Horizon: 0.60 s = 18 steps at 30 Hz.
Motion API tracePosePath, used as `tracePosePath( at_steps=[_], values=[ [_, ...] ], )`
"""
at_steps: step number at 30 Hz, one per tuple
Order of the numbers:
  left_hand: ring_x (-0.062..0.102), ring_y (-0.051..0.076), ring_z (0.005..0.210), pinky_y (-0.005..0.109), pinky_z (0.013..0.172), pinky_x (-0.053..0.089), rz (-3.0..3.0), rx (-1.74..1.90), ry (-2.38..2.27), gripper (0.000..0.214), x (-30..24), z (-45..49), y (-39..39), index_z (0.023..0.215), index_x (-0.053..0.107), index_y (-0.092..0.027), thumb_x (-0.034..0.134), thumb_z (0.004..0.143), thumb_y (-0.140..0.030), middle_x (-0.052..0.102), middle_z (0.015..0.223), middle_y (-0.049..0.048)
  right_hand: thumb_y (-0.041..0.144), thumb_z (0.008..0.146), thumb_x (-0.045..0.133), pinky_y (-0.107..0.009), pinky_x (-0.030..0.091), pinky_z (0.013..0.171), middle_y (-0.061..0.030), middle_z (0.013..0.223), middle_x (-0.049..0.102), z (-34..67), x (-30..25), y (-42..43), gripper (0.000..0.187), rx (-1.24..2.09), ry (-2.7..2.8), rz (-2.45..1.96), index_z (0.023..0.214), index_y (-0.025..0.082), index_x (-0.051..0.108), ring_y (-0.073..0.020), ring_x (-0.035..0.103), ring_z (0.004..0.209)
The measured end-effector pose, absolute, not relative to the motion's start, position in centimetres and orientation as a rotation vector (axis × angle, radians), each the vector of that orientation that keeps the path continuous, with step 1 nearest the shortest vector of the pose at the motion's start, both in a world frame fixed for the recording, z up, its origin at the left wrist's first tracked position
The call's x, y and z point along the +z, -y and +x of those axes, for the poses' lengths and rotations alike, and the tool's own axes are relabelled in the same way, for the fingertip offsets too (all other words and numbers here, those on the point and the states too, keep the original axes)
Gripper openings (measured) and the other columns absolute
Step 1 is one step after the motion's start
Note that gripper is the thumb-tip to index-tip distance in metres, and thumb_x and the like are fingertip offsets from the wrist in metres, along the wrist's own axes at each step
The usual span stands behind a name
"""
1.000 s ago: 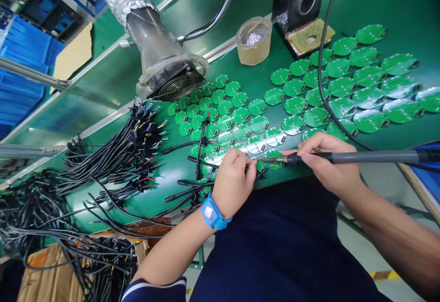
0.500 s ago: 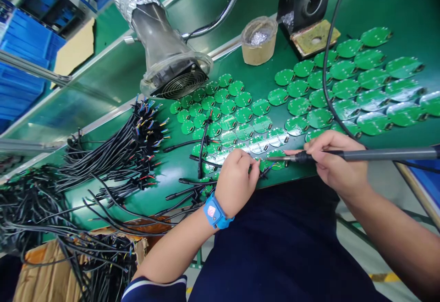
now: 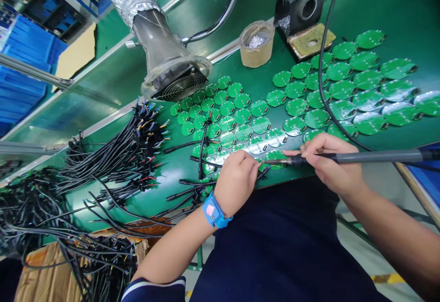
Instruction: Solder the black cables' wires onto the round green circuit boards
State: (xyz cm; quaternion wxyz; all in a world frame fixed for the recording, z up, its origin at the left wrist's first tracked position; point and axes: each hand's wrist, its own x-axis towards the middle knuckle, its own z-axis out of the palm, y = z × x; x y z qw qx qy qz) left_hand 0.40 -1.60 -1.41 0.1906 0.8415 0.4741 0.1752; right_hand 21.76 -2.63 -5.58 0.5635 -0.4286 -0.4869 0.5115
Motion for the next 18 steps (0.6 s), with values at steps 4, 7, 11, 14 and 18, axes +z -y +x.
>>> tracePosePath(
  at_steps=[4,7,11,14,18],
  values=[
    [0.053,0.018,0.081,0.033,0.074,0.048,2.377,0.481,-1.341,0.014,-1.3,0.6,1.6,0.082,0.061,-0.015,0.049,0.089,-0.018,0.056,0.083,0.0068,0.02,0.076,0.063,-0.044,0.057,0.077,0.0023,0.064,0.049,21.8,-5.5,2.7,0.004,1.202,1.158,-1.05,0.073,0.021,0.061,-0.0134,0.052,0.061],
    [0.053,0.018,0.08,0.033,0.074,0.048,2.397,0.442,-1.347,0.016,-1.1,0.6,1.5,0.08,0.06,-0.014,0.048,0.089,-0.019,0.056,0.082,0.0069,0.02,0.075,0.063,-0.043,0.057,0.072,0.0019,0.064,0.05,21.5,-5.1,2.6,0.004,1.191,1.105,-1.022,0.072,0.021,0.061,-0.0133,0.05,0.06],
    [0.053,0.018,0.08,0.033,0.073,0.048,2.415,0.334,-1.352,0.015,-0.7,0.8,1.1,0.08,0.061,-0.013,0.05,0.088,-0.018,0.055,0.082,0.0073,0.019,0.071,0.062,-0.035,0.053,0.06,0.0018,0.06,0.05,21.0,-4.7,2.5,0.004,1.107,0.904,-0.941,0.068,0.021,0.06,-0.013,0.047,0.057],
    [0.052,0.019,0.079,0.033,0.072,0.048,2.425,0.268,-1.37,0.018,-0.5,1.0,1.2,0.079,0.062,-0.012,0.049,0.088,-0.019,0.054,0.081,0.0073,0.018,0.069,0.062,-0.033,0.047,0.06,0.0019,0.062,0.054,20.7,-4.9,2.8,0.004,0.959,0.888,-0.964,0.071,0.021,0.062,-0.0106,0.044,0.049],
    [0.052,0.02,0.083,0.034,0.076,0.047,2.443,0.283,-1.383,0.019,-0.3,0.9,1.3,0.077,0.064,-0.014,0.052,0.088,-0.023,0.054,0.082,0.0074,0.023,0.067,0.067,-0.04,0.045,0.069,-0.0006,0.067,0.057,20.9,-5.2,3.6,0.007,0.773,0.924,-1.099,0.073,0.025,0.064,-0.016,0.053,0.057]
  ],
)
